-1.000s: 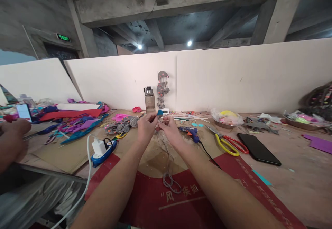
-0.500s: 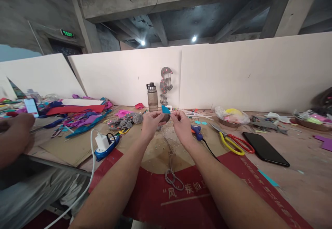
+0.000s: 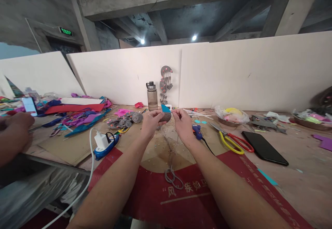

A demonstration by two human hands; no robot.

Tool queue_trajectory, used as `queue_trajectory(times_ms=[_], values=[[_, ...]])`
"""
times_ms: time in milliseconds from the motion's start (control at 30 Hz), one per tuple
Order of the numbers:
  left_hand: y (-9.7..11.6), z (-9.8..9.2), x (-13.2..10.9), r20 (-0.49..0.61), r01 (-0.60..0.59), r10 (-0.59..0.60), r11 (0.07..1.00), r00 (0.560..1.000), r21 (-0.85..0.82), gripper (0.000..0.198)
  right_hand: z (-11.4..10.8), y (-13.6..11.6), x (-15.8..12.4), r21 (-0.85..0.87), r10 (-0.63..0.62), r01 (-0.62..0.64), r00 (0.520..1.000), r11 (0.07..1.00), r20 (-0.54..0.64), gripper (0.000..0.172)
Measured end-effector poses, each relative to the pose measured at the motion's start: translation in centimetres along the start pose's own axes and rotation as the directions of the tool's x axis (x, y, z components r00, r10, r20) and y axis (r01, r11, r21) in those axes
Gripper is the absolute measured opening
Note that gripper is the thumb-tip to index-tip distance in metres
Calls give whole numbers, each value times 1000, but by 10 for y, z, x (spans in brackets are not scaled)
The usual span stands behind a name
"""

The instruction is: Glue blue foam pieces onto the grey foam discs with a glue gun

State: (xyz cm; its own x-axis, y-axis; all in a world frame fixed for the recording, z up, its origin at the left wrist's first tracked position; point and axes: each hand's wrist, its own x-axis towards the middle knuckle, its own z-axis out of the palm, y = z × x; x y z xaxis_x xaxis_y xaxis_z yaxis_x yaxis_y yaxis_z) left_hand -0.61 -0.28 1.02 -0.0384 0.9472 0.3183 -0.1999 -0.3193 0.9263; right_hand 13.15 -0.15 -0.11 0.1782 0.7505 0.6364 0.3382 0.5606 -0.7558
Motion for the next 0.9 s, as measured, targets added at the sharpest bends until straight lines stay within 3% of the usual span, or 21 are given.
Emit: queue_trajectory(times_ms=[233,500,667,800,900], values=[[0,0,1,12,14,-14,1000,1000,-17,33,-1,-2,-1,-7,6,-6,1000,1000,-17,24],[-2,-3,3,55,11,-9,999,998,-45,31,-3,-1,3,68,72,-75,996,995,45,26],[-4,-7,5,112,43,-33,995,993,-88,30,-5,1,6,214,153,-181,978,960,140,28],[-2,-11,9,164,117,-94,984,982,-135,27,-8,-5,6,393,239,-339,929,855,282,32],[0,-13,11,215,192,-155,968,964,-165,25,-11,-10,6,469,235,-394,902,791,362,33]])
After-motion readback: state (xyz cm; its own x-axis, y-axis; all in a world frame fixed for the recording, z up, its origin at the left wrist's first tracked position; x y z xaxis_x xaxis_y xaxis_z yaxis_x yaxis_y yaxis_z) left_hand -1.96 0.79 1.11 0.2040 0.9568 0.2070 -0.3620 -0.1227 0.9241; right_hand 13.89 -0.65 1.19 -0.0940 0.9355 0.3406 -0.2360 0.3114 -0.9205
